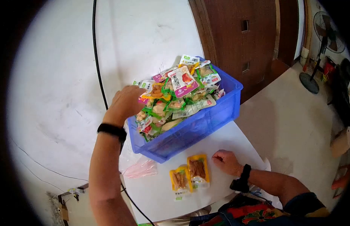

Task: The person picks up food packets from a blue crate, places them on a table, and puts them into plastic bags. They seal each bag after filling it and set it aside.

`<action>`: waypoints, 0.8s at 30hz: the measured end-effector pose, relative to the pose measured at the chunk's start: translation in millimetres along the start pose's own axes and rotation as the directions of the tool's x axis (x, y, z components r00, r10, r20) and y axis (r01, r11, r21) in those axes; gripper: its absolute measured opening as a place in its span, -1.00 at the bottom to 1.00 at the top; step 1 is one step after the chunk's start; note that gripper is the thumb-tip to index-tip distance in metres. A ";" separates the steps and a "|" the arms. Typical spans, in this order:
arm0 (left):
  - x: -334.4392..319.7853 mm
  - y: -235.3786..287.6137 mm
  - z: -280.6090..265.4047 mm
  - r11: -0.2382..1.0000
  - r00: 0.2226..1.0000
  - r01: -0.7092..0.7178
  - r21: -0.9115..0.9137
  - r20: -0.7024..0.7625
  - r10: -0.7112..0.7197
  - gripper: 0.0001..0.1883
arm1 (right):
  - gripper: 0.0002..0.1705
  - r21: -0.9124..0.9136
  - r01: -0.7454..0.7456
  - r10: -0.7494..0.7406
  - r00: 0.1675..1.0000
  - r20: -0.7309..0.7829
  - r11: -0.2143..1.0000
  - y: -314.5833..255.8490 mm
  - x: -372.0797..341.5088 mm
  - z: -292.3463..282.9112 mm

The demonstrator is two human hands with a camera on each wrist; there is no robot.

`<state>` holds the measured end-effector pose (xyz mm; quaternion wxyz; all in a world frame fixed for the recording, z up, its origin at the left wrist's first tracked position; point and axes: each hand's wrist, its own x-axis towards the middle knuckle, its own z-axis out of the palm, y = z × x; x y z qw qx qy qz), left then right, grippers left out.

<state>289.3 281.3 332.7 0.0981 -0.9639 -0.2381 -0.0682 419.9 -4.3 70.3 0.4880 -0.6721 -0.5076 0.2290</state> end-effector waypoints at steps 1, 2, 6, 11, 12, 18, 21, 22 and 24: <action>16.7 -4.0 10.7 0.996 0.999 -0.007 0.090 0.037 0.004 -0.52 | -0.81 -0.005 0.004 -0.004 1.000 0.002 1.000 1.3 0.7 0.5; 28.5 -4.5 17.7 0.984 0.997 -0.018 0.178 0.077 0.004 -0.45 | -0.81 0.033 0.007 -0.006 1.000 -0.011 0.999 3.2 0.2 1.8; 52.6 2.6 38.4 0.918 0.991 -0.026 0.396 0.129 -0.028 -0.31 | -0.83 0.087 0.032 -0.026 0.998 -0.065 0.996 6.1 -1.0 4.6; 62.5 7.7 55.2 0.957 0.996 -0.022 0.291 0.088 -0.004 -0.59 | -0.83 0.047 0.010 -0.008 0.999 -0.031 0.999 2.7 -0.4 1.1; 66.8 7.4 61.3 0.956 0.996 -0.024 0.292 0.091 -0.002 -0.59 | -0.83 0.016 0.020 -0.019 0.999 -0.036 1.000 1.3 -0.5 0.7; 64.6 5.0 70.6 0.877 1.000 0.011 0.481 0.001 -0.013 -0.84 | -0.83 0.060 0.020 -0.016 0.998 -0.058 0.998 3.7 -1.0 4.5; 38.4 3.0 40.5 0.791 0.993 0.009 0.612 -0.098 0.065 -0.84 | -0.83 0.003 0.056 -0.055 0.996 -0.064 0.998 7.8 -0.1 6.0; 26.1 0.3 30.9 0.792 0.995 0.002 0.611 -0.084 0.062 -0.84 | -0.83 0.011 0.046 -0.046 0.997 -0.057 0.999 8.6 -0.1 7.7; -5.4 -6.4 15.7 0.742 0.892 0.017 0.670 -0.346 0.291 -0.77 | -0.82 -0.007 0.054 -0.055 0.995 -0.087 0.999 8.3 -0.1 7.8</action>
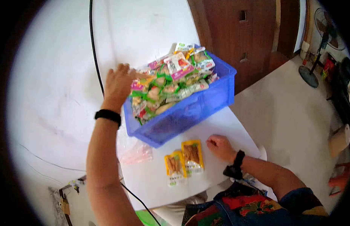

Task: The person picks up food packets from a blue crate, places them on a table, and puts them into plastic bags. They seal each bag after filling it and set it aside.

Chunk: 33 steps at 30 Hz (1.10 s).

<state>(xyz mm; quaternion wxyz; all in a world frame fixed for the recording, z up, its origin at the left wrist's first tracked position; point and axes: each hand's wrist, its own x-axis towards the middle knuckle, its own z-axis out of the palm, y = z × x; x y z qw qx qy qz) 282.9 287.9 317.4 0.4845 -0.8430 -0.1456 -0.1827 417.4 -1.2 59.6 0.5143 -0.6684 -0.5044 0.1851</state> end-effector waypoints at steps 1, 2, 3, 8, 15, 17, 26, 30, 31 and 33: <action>-12.8 -7.1 -17.2 0.999 1.000 0.016 -0.039 0.015 -0.016 -0.68 | -0.81 0.010 0.008 -0.008 1.000 -0.001 1.000 -3.5 -0.5 -1.1; -25.4 -12.7 -36.5 0.996 0.999 0.032 -0.080 0.031 -0.029 -0.58 | -0.81 0.020 0.013 -0.013 1.000 -0.003 1.000 -6.8 -0.1 -2.1; -42.1 -13.2 -56.2 0.996 0.999 0.044 -0.079 0.031 -0.041 -0.55 | -0.80 -0.021 0.014 -0.014 1.000 0.007 1.000 -4.5 1.1 -1.4; -153.6 9.6 -86.9 0.981 0.997 -0.050 -0.186 0.042 0.058 -0.55 | -0.83 -0.064 -0.013 0.014 1.000 0.017 0.998 -1.5 2.5 5.5; -241.3 91.3 -92.4 0.906 0.980 -0.060 -0.419 0.147 0.133 -0.58 | -0.81 -0.114 -0.046 0.057 0.994 0.094 0.992 -11.8 3.5 9.8; -252.3 101.9 -88.3 0.909 0.998 -0.017 -0.417 0.055 0.044 -0.64 | -0.65 -0.295 0.028 0.017 0.988 0.151 0.955 -23.9 -0.1 10.3; -275.1 179.6 -113.1 0.865 0.877 0.327 -0.381 0.462 -0.128 -0.71 | -0.23 -0.446 0.402 -0.198 0.878 0.436 0.800 -47.0 -23.2 48.1; -260.6 217.4 -108.1 0.717 0.805 0.512 -0.473 0.556 -0.208 -0.75 | -0.13 -0.552 0.372 -0.030 0.847 0.531 0.746 -73.4 -31.4 56.4; -253.5 215.3 -109.4 0.665 0.765 0.544 -0.512 0.628 -0.142 -0.72 | -0.11 -0.507 0.382 -0.054 0.835 0.547 0.772 -72.9 -30.8 60.0; -243.1 200.8 -107.5 0.611 0.719 0.586 -0.533 0.690 -0.088 -0.69 | -0.11 -0.508 0.390 -0.042 0.822 0.568 0.768 -74.1 -29.7 63.7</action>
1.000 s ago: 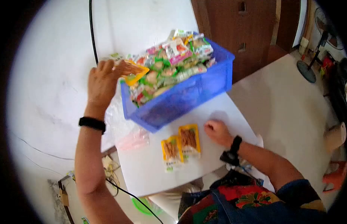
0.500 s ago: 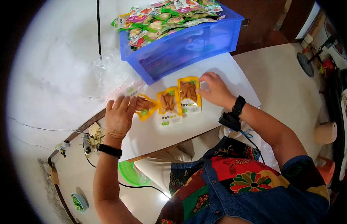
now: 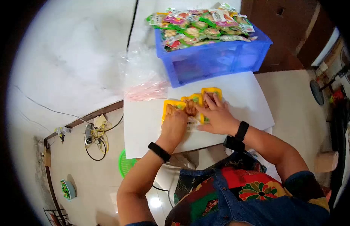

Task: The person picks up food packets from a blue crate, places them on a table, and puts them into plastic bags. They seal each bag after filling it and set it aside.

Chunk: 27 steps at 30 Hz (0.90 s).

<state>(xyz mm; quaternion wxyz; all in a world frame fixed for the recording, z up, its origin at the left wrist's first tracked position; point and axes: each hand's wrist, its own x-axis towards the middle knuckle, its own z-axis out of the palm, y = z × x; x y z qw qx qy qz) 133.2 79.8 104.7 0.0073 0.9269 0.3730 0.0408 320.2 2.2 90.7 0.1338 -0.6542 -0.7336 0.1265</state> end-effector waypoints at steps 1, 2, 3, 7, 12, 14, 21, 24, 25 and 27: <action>4.7 -3.4 -7.5 0.997 0.998 -0.005 -0.076 0.065 0.010 -0.69 | -0.10 -0.003 -0.017 0.017 0.999 0.033 1.000 -2.0 2.0 -1.9; 11.0 -8.1 -15.7 0.988 0.991 -0.006 -0.153 0.128 0.026 -0.70 | -0.09 -0.028 -0.059 0.062 0.991 0.122 0.998 -4.7 5.6 -7.3; 16.0 -14.3 -25.3 0.989 0.993 0.002 -0.149 0.116 0.016 -0.70 | -0.09 -0.035 -0.046 0.050 0.992 0.116 0.998 -5.9 7.7 -8.8; 48.0 -76.6 -46.6 0.962 0.959 0.232 -0.147 -0.128 -0.251 -0.83 | -0.08 -0.030 -0.057 0.061 0.986 0.158 0.998 -3.4 9.1 -8.1; 85.5 -162.6 -16.1 0.954 0.910 0.287 -0.089 -0.285 -0.301 -0.74 | -0.22 0.136 0.010 -0.011 1.000 0.004 0.991 11.2 8.9 -9.5; 85.8 -162.5 -11.8 0.956 0.916 0.289 -0.057 -0.275 -0.293 -0.76 | -0.28 0.234 0.090 -0.050 0.984 -0.171 0.968 12.1 6.2 -14.5; 89.7 -171.2 -7.7 0.960 0.910 0.275 -0.049 -0.310 -0.276 -0.94 | -0.55 0.334 0.051 0.034 0.969 -0.245 0.941 8.5 -14.1 -40.1; 83.2 -177.0 -21.8 0.957 0.887 0.237 -0.168 -0.364 -0.284 -0.89 | -0.60 0.362 0.074 0.020 0.968 -0.250 0.929 8.2 -16.0 -43.2; 81.2 -178.4 -24.7 0.945 0.877 0.209 -0.252 -0.379 -0.295 -0.87 | -0.63 0.369 0.075 0.014 0.973 -0.232 0.926 7.2 -16.3 -45.6; 80.9 -176.4 -25.5 0.945 0.881 0.227 -0.233 -0.363 -0.302 -0.86 | -0.64 0.378 0.120 -0.021 0.967 -0.255 0.918 6.4 -15.2 -44.4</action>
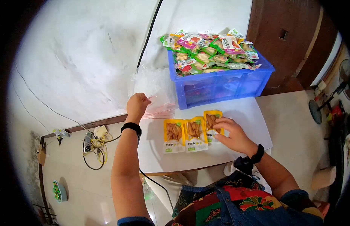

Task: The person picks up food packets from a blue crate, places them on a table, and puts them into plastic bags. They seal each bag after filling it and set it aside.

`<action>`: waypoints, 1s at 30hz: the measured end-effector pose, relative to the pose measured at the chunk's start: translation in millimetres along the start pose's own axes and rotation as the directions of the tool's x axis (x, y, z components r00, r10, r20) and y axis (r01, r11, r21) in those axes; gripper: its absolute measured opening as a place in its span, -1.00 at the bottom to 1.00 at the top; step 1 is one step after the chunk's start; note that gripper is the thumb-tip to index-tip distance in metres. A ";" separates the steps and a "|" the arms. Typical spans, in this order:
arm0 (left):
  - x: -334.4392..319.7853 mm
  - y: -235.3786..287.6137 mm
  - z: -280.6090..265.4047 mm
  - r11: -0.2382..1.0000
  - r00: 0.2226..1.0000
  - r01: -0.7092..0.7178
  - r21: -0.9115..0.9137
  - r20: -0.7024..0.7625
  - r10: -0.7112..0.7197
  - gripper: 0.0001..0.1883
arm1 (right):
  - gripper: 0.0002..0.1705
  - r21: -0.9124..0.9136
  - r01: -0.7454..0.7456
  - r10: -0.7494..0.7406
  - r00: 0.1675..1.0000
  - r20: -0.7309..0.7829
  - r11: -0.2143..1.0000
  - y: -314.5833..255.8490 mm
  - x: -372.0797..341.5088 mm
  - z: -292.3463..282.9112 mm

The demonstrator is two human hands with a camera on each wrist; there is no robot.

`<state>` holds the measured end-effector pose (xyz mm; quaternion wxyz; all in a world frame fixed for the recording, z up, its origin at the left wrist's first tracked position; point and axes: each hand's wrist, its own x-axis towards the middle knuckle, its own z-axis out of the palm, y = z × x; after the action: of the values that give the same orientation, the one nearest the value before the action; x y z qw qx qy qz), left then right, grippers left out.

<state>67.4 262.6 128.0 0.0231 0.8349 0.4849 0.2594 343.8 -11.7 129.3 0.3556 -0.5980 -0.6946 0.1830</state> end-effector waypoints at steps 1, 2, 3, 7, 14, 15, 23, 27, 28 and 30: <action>-1.7 2.5 0.6 0.997 0.998 0.034 -0.066 0.054 -0.030 -0.87 | -0.65 0.020 0.037 -0.036 0.999 -0.003 0.999 -0.6 0.1 1.0; -3.8 5.1 0.6 0.989 0.992 0.071 -0.129 0.113 -0.056 -0.88 | -0.65 0.022 0.033 -0.033 0.999 -0.009 0.999 -2.9 -0.5 1.6; -5.1 6.5 1.5 0.990 0.992 0.065 -0.127 0.118 -0.050 -0.88 | -0.66 0.032 0.039 -0.039 0.999 -0.002 0.999 -5.7 -1.3 2.5; -6.3 12.6 5.2 0.988 0.993 -0.033 -0.148 0.106 0.049 -0.87 | -0.68 0.054 0.062 -0.062 0.998 -0.005 0.997 -9.9 -7.5 2.5; -2.1 31.7 -4.7 0.988 0.985 0.053 -0.146 0.169 -0.027 -0.74 | -0.70 0.085 0.112 -0.107 0.992 -0.059 0.990 -8.2 -10.0 2.0; -2.3 34.3 -5.9 0.988 0.982 0.075 -0.132 0.184 -0.050 -0.72 | -0.71 0.100 0.091 -0.087 0.995 -0.044 0.991 -10.5 -9.9 1.2; -1.3 9.0 40.5 0.857 0.944 0.229 -0.461 0.320 -0.080 -0.65 | -0.72 0.108 0.069 -0.069 0.998 -0.012 0.992 -10.6 -11.7 6.1; -6.1 19.0 46.1 0.994 0.969 0.022 -0.104 0.246 0.004 -0.73 | -0.73 0.127 0.066 -0.067 0.998 0.006 0.990 -12.1 -10.4 5.3; -5.4 23.1 45.8 0.999 0.952 0.033 -0.017 0.306 -0.026 -0.77 | -0.73 0.111 0.070 -0.071 0.997 0.007 0.991 -12.9 -9.8 4.7; -2.1 26.1 43.1 0.999 0.954 0.043 -0.007 0.296 -0.039 -0.84 | -0.74 0.105 0.070 -0.073 0.997 0.019 0.992 -13.7 -9.8 5.4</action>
<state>107.0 256.2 97.5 0.1064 0.8538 0.4915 0.1345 330.6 -23.2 132.3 0.3845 -0.5512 -0.7092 0.2130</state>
